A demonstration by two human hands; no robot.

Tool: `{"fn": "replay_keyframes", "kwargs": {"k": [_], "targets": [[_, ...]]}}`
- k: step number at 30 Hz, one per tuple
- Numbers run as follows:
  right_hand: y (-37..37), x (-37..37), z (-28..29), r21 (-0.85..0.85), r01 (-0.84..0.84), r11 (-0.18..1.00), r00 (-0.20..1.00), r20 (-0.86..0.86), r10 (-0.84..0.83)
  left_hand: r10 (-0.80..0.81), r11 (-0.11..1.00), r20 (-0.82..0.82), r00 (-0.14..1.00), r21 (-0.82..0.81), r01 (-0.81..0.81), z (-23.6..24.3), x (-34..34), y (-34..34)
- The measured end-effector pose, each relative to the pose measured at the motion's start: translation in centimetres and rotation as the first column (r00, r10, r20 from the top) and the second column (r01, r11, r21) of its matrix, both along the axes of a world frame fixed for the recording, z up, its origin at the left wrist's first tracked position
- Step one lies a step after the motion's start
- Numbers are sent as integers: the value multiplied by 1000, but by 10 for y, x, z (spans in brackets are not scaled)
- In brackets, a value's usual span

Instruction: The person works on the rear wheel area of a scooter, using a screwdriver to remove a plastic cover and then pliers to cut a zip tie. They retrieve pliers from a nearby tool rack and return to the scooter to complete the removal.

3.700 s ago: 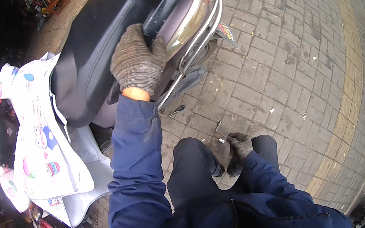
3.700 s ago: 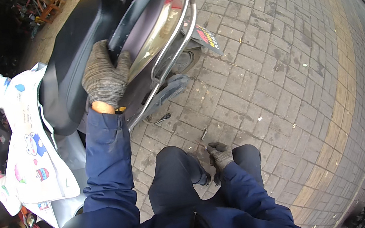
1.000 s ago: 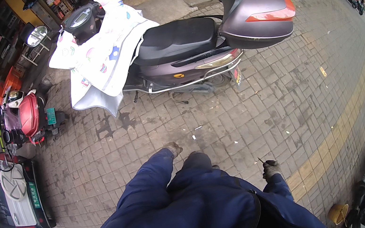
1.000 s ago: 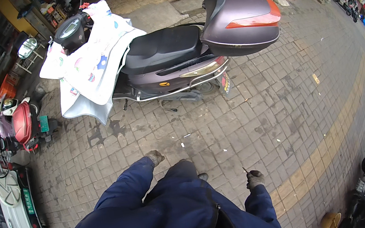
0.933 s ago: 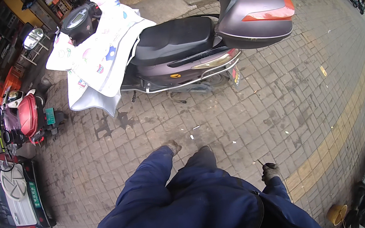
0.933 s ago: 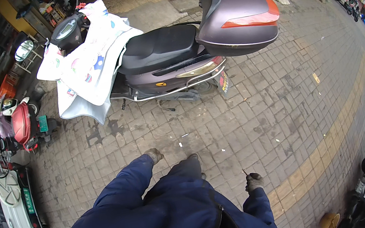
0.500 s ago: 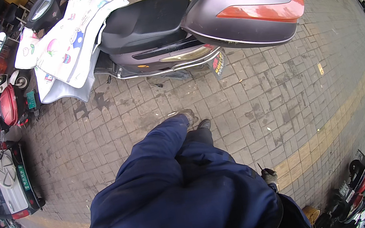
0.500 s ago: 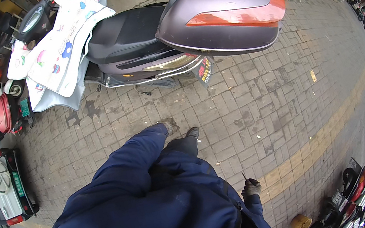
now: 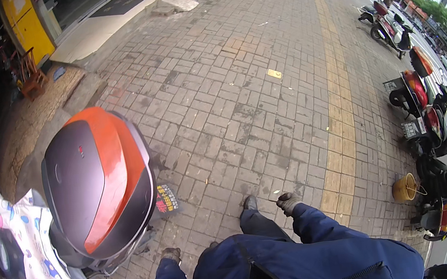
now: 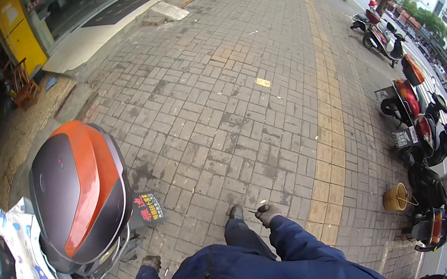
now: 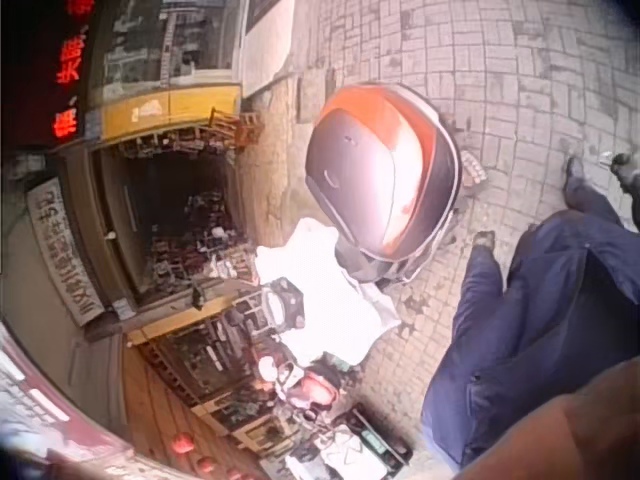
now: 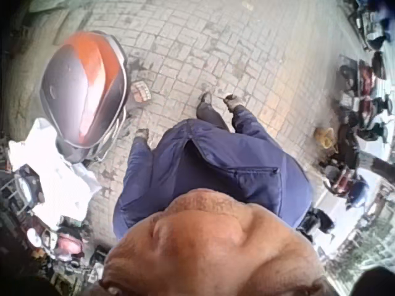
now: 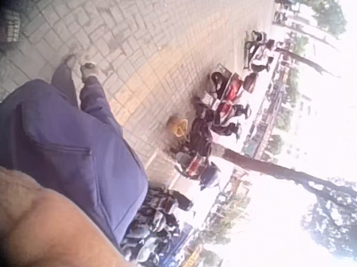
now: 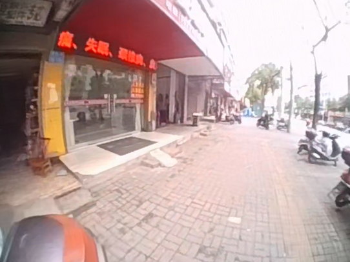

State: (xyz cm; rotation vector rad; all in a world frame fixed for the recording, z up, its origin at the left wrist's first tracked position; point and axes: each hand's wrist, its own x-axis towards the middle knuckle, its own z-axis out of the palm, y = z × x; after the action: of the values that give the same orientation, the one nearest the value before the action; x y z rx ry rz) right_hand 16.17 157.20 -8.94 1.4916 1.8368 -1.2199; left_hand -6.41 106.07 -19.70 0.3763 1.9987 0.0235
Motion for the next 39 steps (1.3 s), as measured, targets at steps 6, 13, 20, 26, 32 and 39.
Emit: {"fn": "replay_keyframes", "kwargs": {"k": [6, 13, 20, 26, 32, 39], "targets": [[124, -66, 38, 117, -62, 991, 968, -235, 88, 718, 645, 180, 673, 193, -739, 38, -57, 166], [219, -145, 46, 44, -45, 998, 991, -124, 50, 766, 554, 271, 583, 181, -812, 63, -140, 308], [271, -223, 14, 13, -75, 997, 997, -16, 75, 700, 587, 183, 691, 405, -701, 39, -287, 428], [321, -337, 53, 55, 104, 993, 990, -105, -98, 490, 609, -16, 872, 722, -329, 39, -452, 513], [364, -443, 9, -66, 171, 983, 985, -14, -172, 538, 758, -149, 830, 516, -399, 34, -564, 493], [409, -687, -15, -67, -162, 985, 986, 26, 164, 969, 138, 167, 181, 241, -961, -37, -638, 339]]}}
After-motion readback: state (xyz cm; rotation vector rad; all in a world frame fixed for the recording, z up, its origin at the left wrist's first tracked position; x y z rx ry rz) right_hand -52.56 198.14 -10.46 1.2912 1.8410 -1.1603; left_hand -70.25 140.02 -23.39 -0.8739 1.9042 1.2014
